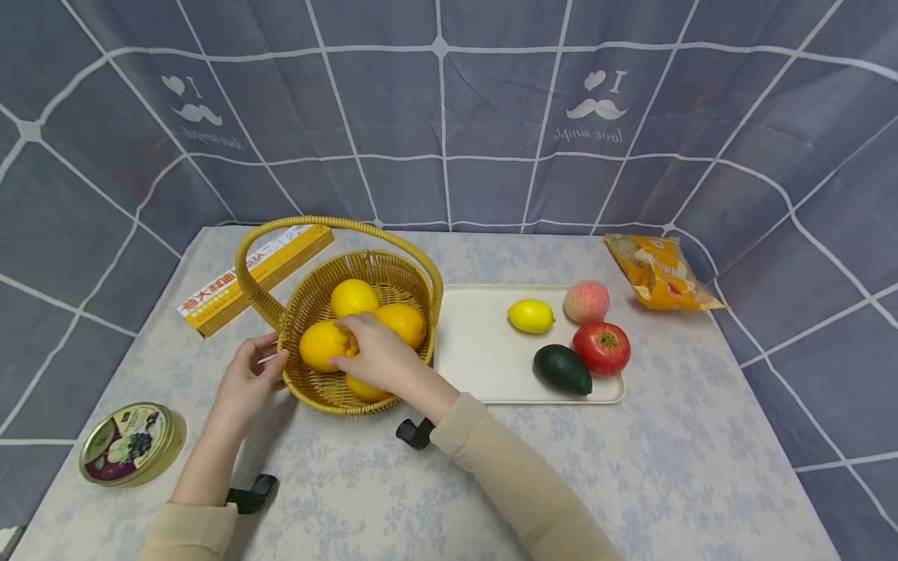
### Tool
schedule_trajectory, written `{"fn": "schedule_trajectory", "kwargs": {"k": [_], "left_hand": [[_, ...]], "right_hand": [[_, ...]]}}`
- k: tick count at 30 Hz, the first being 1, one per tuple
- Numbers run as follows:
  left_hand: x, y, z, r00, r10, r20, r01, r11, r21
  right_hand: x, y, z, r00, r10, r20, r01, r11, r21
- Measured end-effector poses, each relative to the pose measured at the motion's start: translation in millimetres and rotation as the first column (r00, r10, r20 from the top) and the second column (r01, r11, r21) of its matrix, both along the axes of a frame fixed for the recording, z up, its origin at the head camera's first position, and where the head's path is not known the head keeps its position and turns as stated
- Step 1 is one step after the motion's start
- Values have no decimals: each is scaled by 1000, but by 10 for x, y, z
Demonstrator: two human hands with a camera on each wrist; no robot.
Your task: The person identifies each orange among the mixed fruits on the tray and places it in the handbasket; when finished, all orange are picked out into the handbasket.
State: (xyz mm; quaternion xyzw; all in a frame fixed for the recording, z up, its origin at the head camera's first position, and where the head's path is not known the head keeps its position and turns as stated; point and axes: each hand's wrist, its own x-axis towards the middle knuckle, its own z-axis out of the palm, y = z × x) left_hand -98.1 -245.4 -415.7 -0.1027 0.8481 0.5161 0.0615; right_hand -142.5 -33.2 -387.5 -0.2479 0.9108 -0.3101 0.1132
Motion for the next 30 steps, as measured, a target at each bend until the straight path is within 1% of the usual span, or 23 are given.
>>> {"fn": "schedule_trajectory", "kwargs": {"k": [4,7,10,12,14,17,20,22,24,27,30], "left_hand": [[2,14,-13,1000,14,25,-14,1000,8],[11,20,-11,999,22,25,-22,1000,4],[40,46,12,1000,8,-4,-8,995,-98],[69,70,40,999,5,-33,-11,982,-189],[97,78,85,997,10,-73,-29,964,-265],[109,37,179,994,20,-111,-54,950,-307],[77,-51,280,993,13,-121,-52,946,-319],[56,-119,332,993,8,-115,-45,946,-322],[35,-170,369,993,14,-116,-51,943,-330],[-9,-230,399,992,21,-128,-63,940,-334],[-99,-273,414,986,41,-161,-94,937,-336]], "right_hand": [[80,271,23,1000,6,17,-4,991,-131],[147,504,6,997,11,73,9,965,-263],[213,779,-33,993,10,116,35,925,-377],[253,996,-64,994,-8,109,54,904,-424],[286,1235,-88,993,-56,99,95,891,-445],[313,1626,-105,984,-162,75,178,879,-443],[314,2032,-95,956,-287,58,284,865,-414],[334,2282,-99,928,-370,42,357,854,-378],[353,2499,-91,897,-441,21,421,841,-339],[369,2748,-69,857,-515,-16,488,822,-294],[333,2934,-16,830,-555,-60,520,808,-278]]}}
